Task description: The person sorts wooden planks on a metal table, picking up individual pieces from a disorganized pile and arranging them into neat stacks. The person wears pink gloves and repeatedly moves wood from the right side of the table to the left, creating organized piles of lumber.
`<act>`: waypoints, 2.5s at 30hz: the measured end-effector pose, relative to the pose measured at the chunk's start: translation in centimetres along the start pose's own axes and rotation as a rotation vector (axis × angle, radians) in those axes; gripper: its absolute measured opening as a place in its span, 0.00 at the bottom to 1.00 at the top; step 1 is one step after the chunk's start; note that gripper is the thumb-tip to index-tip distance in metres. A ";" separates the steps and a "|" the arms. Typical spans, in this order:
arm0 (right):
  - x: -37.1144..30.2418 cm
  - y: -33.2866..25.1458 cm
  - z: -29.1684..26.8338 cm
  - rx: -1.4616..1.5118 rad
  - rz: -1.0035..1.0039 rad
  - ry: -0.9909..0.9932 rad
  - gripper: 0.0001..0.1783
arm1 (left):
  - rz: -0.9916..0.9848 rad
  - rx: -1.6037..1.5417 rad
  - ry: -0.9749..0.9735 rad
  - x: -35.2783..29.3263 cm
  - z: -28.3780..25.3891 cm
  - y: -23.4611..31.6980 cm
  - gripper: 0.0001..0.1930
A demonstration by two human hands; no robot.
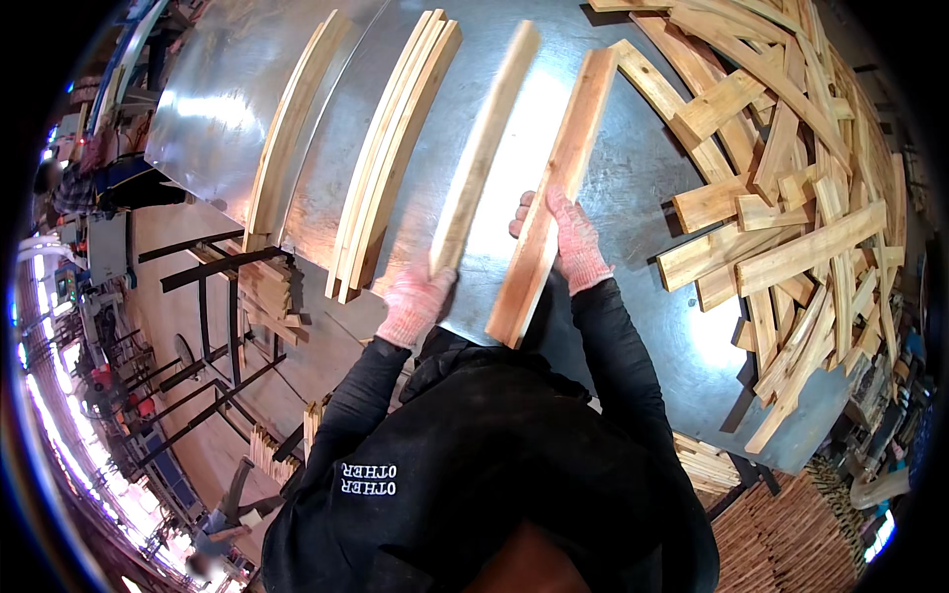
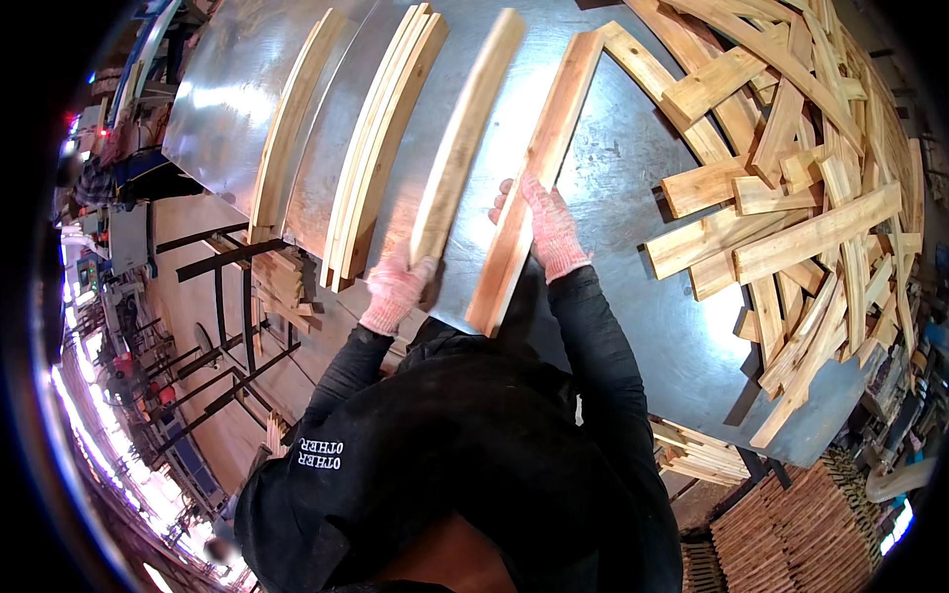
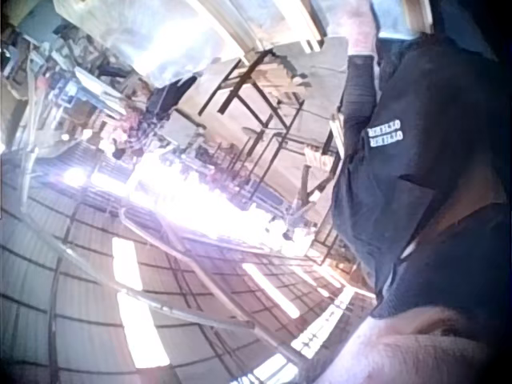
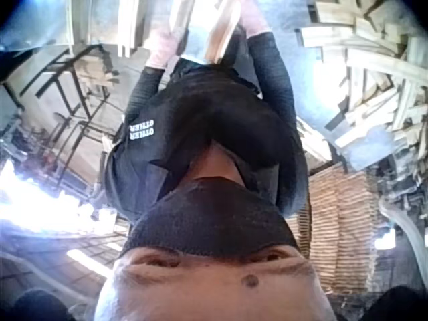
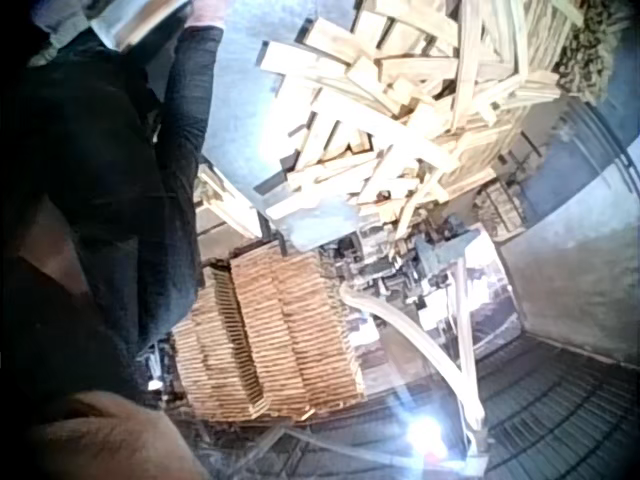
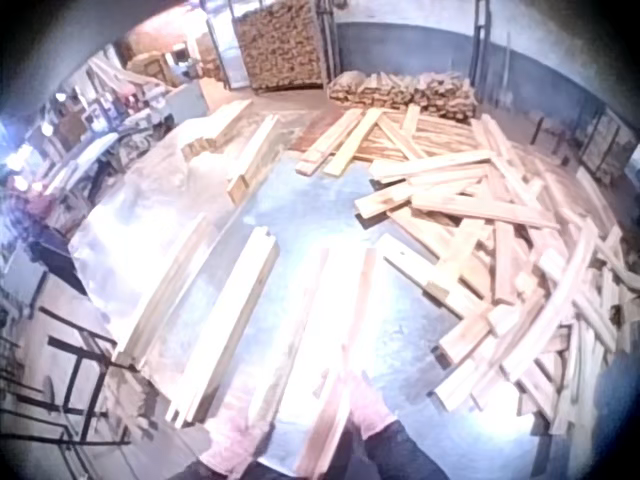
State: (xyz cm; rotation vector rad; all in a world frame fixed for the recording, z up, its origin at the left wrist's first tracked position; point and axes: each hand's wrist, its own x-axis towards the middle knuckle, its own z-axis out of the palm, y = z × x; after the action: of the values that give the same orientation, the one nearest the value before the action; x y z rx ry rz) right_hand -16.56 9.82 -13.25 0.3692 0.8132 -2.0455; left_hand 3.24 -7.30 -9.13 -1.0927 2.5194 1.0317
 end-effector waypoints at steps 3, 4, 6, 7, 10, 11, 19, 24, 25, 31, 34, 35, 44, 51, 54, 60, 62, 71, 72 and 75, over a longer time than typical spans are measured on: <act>0.9 -0.7 1.7 0.183 0.075 -0.182 0.38 | -0.021 0.149 0.313 -0.7 -2.7 -1.9 0.24; 1.1 -0.8 2.3 0.280 0.078 -0.250 0.41 | 0.054 0.256 0.418 -0.4 -3.4 -4.4 0.24; 1.7 -0.9 2.8 0.266 0.056 -0.243 0.44 | 0.203 0.722 0.550 -0.3 -7.0 -3.1 0.37; 2.1 -1.1 3.7 0.236 0.081 -0.216 0.43 | 0.091 0.816 0.595 0.4 -7.2 -4.1 0.44; 3.8 1.1 4.4 -0.124 0.117 -0.048 0.40 | -0.300 0.574 0.278 2.0 -8.5 -4.5 0.56; 4.3 2.1 5.2 -0.284 0.117 0.016 0.39 | -0.425 0.403 0.105 2.7 -9.2 -4.1 0.58; 9.1 5.3 16.3 -1.748 0.234 -0.335 0.43 | -0.320 0.324 0.121 3.4 -9.8 -2.2 0.61; 9.5 -18.2 8.3 -2.095 -0.809 0.389 0.23 | -0.271 0.602 0.157 3.1 -7.2 -5.6 0.62; 10.2 -24.6 6.2 -2.091 -0.870 0.487 0.21 | -0.260 0.715 0.150 3.2 -7.0 -5.1 0.62; 12.0 -43.8 -5.4 -2.755 -1.015 0.924 0.35 | 0.253 0.536 0.586 4.1 -6.0 0.7 0.51; 13.7 -45.7 -8.0 -2.615 -0.766 0.915 0.35 | 0.310 0.297 0.457 4.3 -2.8 7.3 0.46; 14.6 -46.7 -8.0 -2.486 -0.846 0.814 0.31 | 0.300 0.053 0.375 4.2 -1.0 9.3 0.46; 1.9 -35.4 10.5 -1.646 -0.763 -0.394 0.24 | 0.698 -0.705 0.060 11.7 8.2 30.4 0.55; 10.4 -50.0 -3.6 -1.712 -1.114 0.486 0.42 | 0.285 -1.146 -0.617 10.8 9.7 37.3 0.22; 9.4 -56.3 -13.5 -1.844 -0.399 1.455 0.65 | 0.101 -1.059 -0.691 13.9 12.4 33.4 0.25; 9.1 -53.0 -13.4 -1.916 -0.399 1.372 0.43 | 0.145 -1.420 -0.783 15.2 13.8 29.7 0.27; 8.7 -50.8 -13.0 -1.970 -0.382 1.452 0.41 | 0.048 -1.576 -0.795 14.5 13.1 30.4 0.29; -4.0 -37.5 -10.8 -2.033 -0.556 1.117 0.35 | -0.062 -1.542 -0.644 11.2 11.8 24.5 0.35; -5.4 -36.5 -10.8 -1.919 -0.584 1.037 0.34 | 0.003 -1.484 -0.615 11.3 11.9 23.4 0.34; -11.7 -30.8 -16.6 -1.533 -0.926 0.409 0.30 | 0.020 -1.351 -0.544 9.9 11.2 22.6 0.33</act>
State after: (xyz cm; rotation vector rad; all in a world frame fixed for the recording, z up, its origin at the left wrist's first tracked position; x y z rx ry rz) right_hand -35.85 40.56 -6.74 -0.5941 2.8105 -1.3785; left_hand -20.58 5.63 -9.90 -0.7450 1.2092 2.6717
